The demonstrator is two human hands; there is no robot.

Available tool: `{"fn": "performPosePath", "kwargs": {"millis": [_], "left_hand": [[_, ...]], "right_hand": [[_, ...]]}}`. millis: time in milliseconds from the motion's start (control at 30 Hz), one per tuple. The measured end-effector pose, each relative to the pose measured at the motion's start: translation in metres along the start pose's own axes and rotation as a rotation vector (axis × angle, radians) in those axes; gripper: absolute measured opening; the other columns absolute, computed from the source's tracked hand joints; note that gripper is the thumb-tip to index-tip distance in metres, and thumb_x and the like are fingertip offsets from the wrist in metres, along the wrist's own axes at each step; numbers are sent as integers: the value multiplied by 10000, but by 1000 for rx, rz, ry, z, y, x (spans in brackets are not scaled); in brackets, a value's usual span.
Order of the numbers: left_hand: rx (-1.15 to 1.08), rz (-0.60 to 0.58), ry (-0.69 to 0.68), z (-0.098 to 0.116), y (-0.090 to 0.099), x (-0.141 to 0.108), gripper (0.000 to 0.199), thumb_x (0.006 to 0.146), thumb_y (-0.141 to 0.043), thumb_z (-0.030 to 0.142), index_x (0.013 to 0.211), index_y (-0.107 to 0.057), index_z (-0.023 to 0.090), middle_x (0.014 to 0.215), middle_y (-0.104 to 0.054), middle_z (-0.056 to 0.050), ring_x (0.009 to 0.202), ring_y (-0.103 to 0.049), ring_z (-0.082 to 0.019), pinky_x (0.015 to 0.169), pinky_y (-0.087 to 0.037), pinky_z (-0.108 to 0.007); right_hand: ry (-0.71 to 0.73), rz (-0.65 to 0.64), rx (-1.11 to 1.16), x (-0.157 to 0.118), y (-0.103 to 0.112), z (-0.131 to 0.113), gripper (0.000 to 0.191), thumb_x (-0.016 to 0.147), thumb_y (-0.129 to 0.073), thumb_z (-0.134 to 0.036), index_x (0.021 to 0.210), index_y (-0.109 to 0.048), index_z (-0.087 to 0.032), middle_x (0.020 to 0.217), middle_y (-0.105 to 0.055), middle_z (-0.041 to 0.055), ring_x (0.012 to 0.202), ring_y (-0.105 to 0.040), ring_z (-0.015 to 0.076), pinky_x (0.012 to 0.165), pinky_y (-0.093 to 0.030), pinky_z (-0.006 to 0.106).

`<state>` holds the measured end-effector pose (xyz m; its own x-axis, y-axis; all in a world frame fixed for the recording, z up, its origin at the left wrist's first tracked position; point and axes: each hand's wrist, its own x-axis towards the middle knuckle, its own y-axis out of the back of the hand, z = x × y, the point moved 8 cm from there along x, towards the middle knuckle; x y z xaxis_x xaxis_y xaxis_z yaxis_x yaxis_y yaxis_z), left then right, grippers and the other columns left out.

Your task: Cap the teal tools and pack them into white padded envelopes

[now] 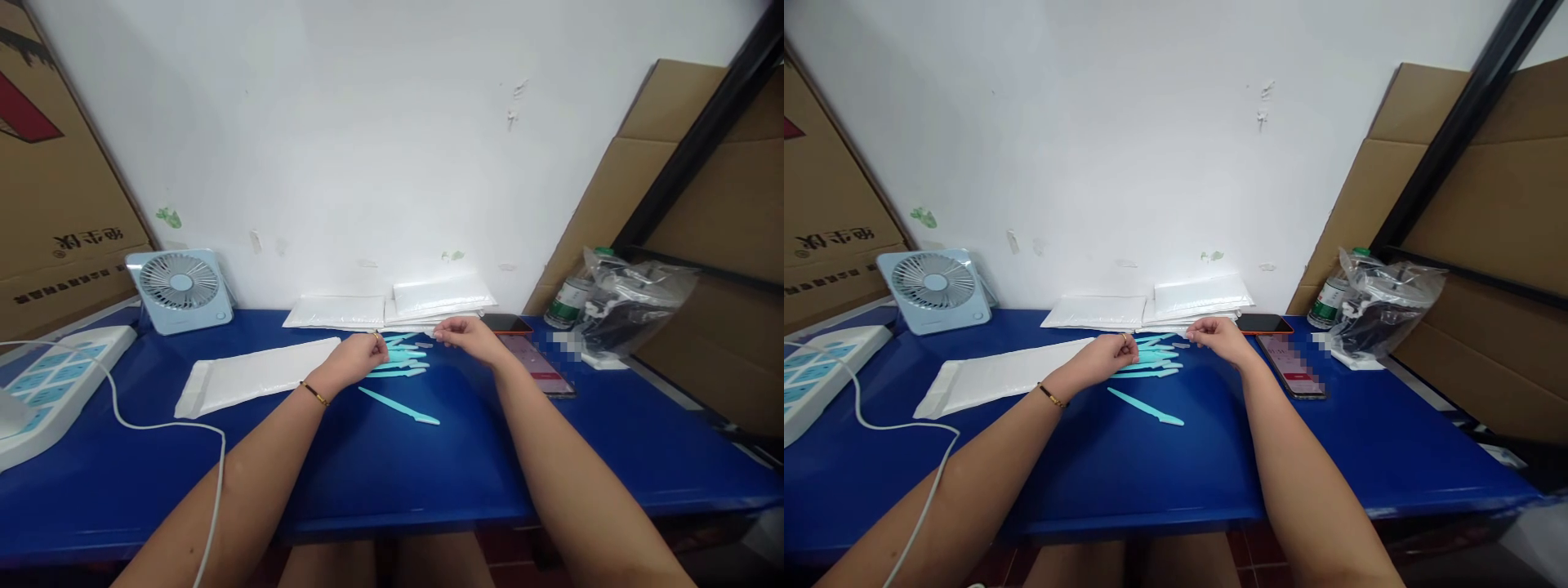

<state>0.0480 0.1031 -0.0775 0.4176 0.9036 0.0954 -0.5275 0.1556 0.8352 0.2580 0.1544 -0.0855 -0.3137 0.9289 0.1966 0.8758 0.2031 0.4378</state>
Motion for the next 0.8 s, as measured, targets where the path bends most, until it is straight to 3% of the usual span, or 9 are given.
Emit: {"fn": "performPosePath", "kwargs": {"millis": [100,233,633,700,800], "left_hand": [[-27,78,46,-14,9,4,186,776,-509,348,802,-601,188,751,-629,-21,665,-557,-153,537,-360,-232],[-50,82,51,-20,8,6,184,768,-520,352,785,-601,187,730,-618,-15,651,-550,-148,530,-356,-231],[-74,65,25,-10,2,5,198,778,-505,351,811,-600,181,746,-628,-22,669,-562,-154,559,-386,-238],[-30,113,15,-5,7,3,199,778,-518,349,852,-602,184,806,-636,-33,735,-574,-167,605,-404,-246],[33,151,-45,7,13,-2,252,742,-583,367,919,-612,191,933,-627,-46,857,-570,-186,680,-417,-253]], "right_hand": [[34,-37,87,-5,-6,-15,322,662,-699,-433,830,-690,-159,728,-656,37,613,-543,126,597,-440,262],[36,-57,102,-6,-12,-20,299,657,-714,-418,810,-701,-161,710,-658,30,606,-539,121,598,-439,261],[71,-124,56,-6,-44,-30,310,682,-689,-414,841,-696,-148,665,-648,21,591,-541,130,570,-428,253],[80,-75,-21,-3,-38,-25,308,724,-641,-429,845,-692,-150,678,-652,24,611,-556,142,594,-439,263],[87,102,-308,3,-18,-12,263,803,-547,-383,827,-693,-166,691,-649,32,649,-562,157,639,-435,278]]}}
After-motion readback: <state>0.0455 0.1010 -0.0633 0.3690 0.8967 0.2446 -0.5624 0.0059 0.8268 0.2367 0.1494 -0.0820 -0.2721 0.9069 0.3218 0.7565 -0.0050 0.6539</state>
